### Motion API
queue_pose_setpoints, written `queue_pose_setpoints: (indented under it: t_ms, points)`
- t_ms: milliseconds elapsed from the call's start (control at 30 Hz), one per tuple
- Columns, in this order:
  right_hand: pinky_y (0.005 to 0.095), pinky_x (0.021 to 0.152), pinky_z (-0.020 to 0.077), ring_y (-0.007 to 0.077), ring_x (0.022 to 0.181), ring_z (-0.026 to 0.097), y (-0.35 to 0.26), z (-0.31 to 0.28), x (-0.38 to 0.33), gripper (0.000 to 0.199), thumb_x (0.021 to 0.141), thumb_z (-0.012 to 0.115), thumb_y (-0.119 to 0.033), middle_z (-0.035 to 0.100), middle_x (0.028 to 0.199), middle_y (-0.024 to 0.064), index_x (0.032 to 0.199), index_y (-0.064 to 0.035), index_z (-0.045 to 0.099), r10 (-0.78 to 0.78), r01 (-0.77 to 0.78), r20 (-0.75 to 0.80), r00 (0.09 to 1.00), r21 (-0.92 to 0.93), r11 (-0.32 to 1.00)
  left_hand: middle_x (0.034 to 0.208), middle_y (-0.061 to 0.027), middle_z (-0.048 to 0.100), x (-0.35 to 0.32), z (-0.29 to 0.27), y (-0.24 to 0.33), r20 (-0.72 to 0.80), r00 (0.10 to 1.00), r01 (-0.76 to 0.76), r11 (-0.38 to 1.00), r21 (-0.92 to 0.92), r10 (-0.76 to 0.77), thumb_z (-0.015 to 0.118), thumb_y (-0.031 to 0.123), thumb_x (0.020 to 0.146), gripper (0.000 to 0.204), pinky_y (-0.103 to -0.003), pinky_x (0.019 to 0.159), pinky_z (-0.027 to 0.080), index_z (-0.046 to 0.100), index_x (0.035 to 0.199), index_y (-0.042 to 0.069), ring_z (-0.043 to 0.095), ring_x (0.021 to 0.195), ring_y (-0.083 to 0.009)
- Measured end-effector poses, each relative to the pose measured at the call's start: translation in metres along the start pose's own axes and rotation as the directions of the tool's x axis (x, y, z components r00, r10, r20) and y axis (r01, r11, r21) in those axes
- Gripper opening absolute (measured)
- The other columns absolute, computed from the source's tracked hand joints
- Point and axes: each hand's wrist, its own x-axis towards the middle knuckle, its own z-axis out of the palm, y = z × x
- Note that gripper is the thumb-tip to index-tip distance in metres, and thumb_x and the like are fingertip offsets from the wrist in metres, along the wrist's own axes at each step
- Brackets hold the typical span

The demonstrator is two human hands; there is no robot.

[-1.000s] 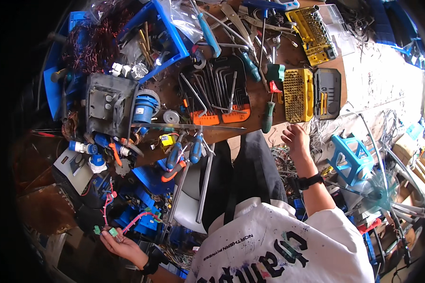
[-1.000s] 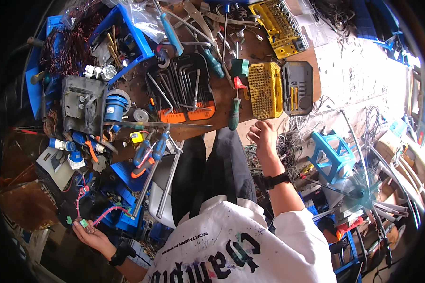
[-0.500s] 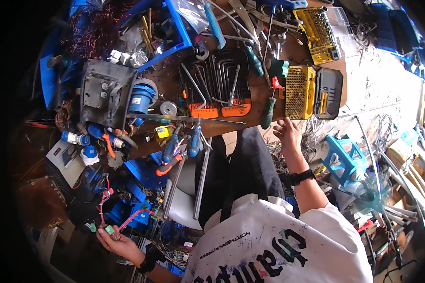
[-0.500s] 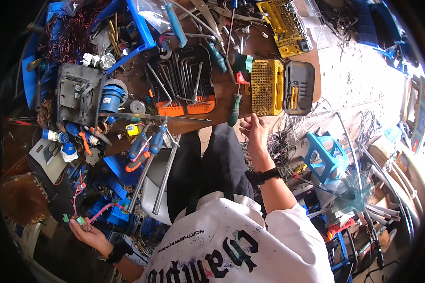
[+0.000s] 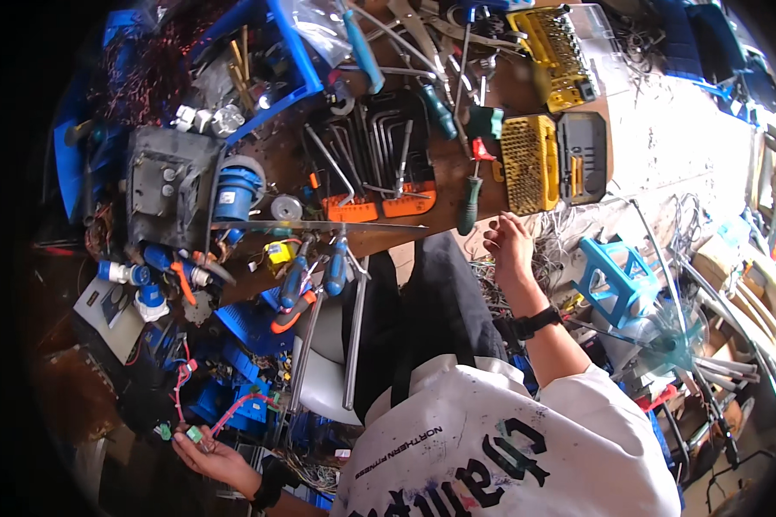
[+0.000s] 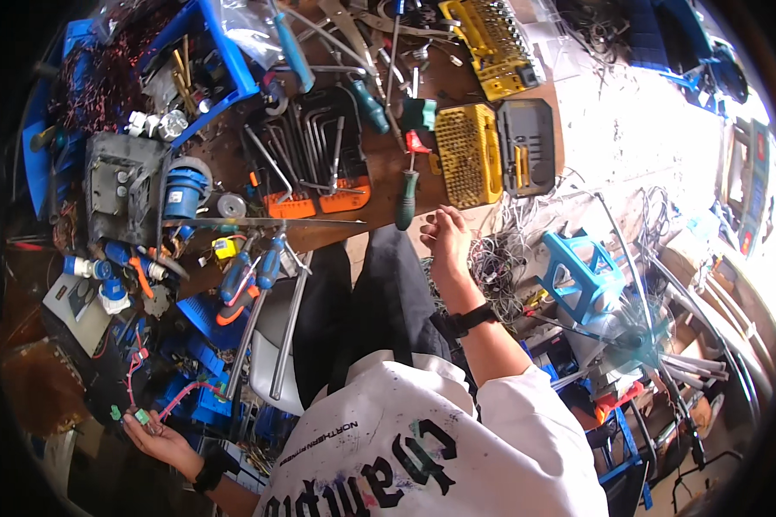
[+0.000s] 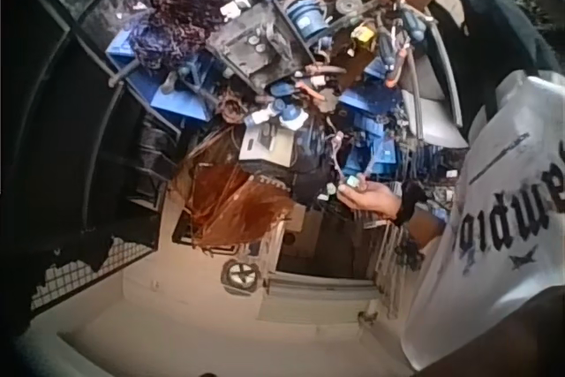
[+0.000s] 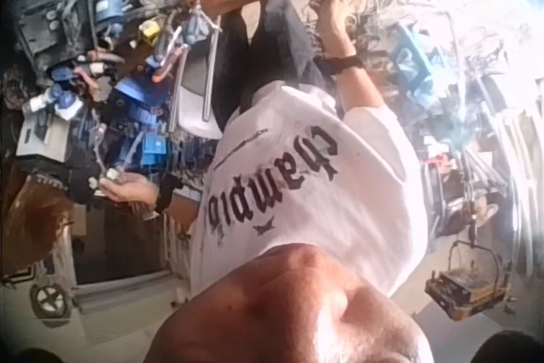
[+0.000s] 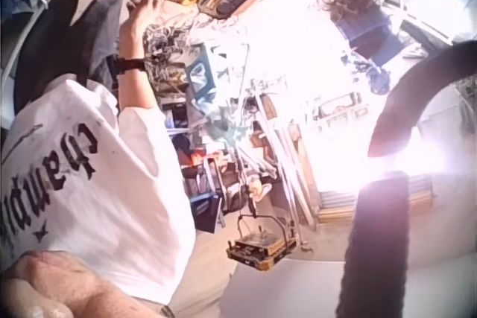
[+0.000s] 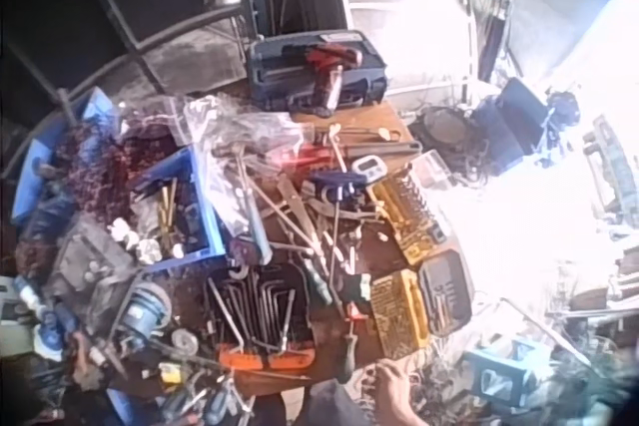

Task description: The person uses pliers to remove components from a small green circuit board, placing the removed parts into a blue bin. They then handle a bundle of wires with a red coil, untangling and inspecting the connectors. Finally, they rummage through a cluttered toolbox to select a screwdriver.

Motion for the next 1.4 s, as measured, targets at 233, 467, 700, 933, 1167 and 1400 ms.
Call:
queue_pose_setpoints:
  t_ms: [233,467,700,933,1167,1400]
  points:
    - [0.0254,0.059,0.0477,0.0110,0.066,0.057,-0.008,-0.010,0.002,0.022,0.094,0.056,-0.016,0.059,0.084,0.0039,0.113,-0.0043,0.054,-0.300,0.307,0.066,0.952,-0.186,0.933,0.086,-0.0064,0.061,0.006,0.000,0.002,0.045,0.999,-0.008,1.000,-0.017,0.009,0.059,0.022,0.093,0.029,-0.021,0.059,0.047,0.056,0.109,-0.002,0.056,0.068,-0.0106]
    - [0.0220,0.059,0.0456,0.0078,0.066,0.053,-0.006,-0.017,0.015,0.023,0.094,0.057,-0.015,0.059,0.082,0.0016,0.113,-0.0019,0.057,-0.445,0.463,0.127,0.886,-0.285,0.840,0.091,-0.0080,0.060,0.012,0.001,0.005,0.101,0.995,-0.008,1.000,-0.021,0.010,0.058,0.023,0.094,0.029,-0.021,0.059,0.044,0.056,0.107,-0.003,0.053,0.066,-0.0102]
    - [0.0369,0.059,0.0495,0.0274,0.062,0.063,-0.010,0.015,0.011,0.040,0.089,0.061,-0.020,0.064,0.070,0.0135,0.125,-0.0046,0.051,-0.683,0.633,0.334,0.650,-0.734,0.244,0.095,-0.0078,0.060,0.009,0.008,0.007,0.062,0.998,-0.004,0.999,-0.032,0.006,0.058,0.024,0.094,0.029,-0.021,0.060,0.046,0.056,0.106,-0.002,0.055,0.072,-0.0109]
    - [0.0456,0.064,0.0502,0.0368,0.069,0.064,-0.022,0.045,-0.004,0.057,0.085,0.061,-0.020,0.065,0.079,0.0193,0.137,-0.0116,0.040,-0.616,0.539,0.337,0.712,-0.824,0.172,0.087,-0.0052,0.056,-0.006,0.028,0.018,0.080,0.997,-0.016,0.994,-0.109,0.025,0.054,0.018,0.095,0.018,-0.022,0.052,0.029,0.051,0.088,0.002,0.033,0.054,-0.0074]
    - [0.0357,0.061,0.0499,0.0235,0.061,0.061,-0.011,0.029,0.018,0.061,0.083,0.061,-0.011,0.063,0.073,0.0098,0.140,-0.0094,0.038,-0.552,0.547,0.430,0.714,-0.835,0.057,0.087,-0.0026,0.056,-0.009,0.009,0.007,0.078,0.997,0.024,0.996,-0.087,-0.018,0.054,0.022,0.096,0.019,-0.022,0.057,0.036,0.054,0.095,0.003,0.040,0.058,-0.0069]
    - [0.0341,0.061,0.0491,0.0240,0.067,0.062,-0.019,0.050,-0.010,0.039,0.084,0.060,-0.010,0.064,0.081,0.0114,0.122,-0.0071,0.054,-0.522,0.703,0.554,0.649,-0.700,0.131,0.091,-0.0050,0.057,-0.008,0.003,-0.017,0.060,0.997,0.049,0.984,-0.169,-0.039,0.054,0.018,0.095,0.017,-0.023,0.056,0.033,0.054,0.097,0.001,0.038,0.059,-0.0078]
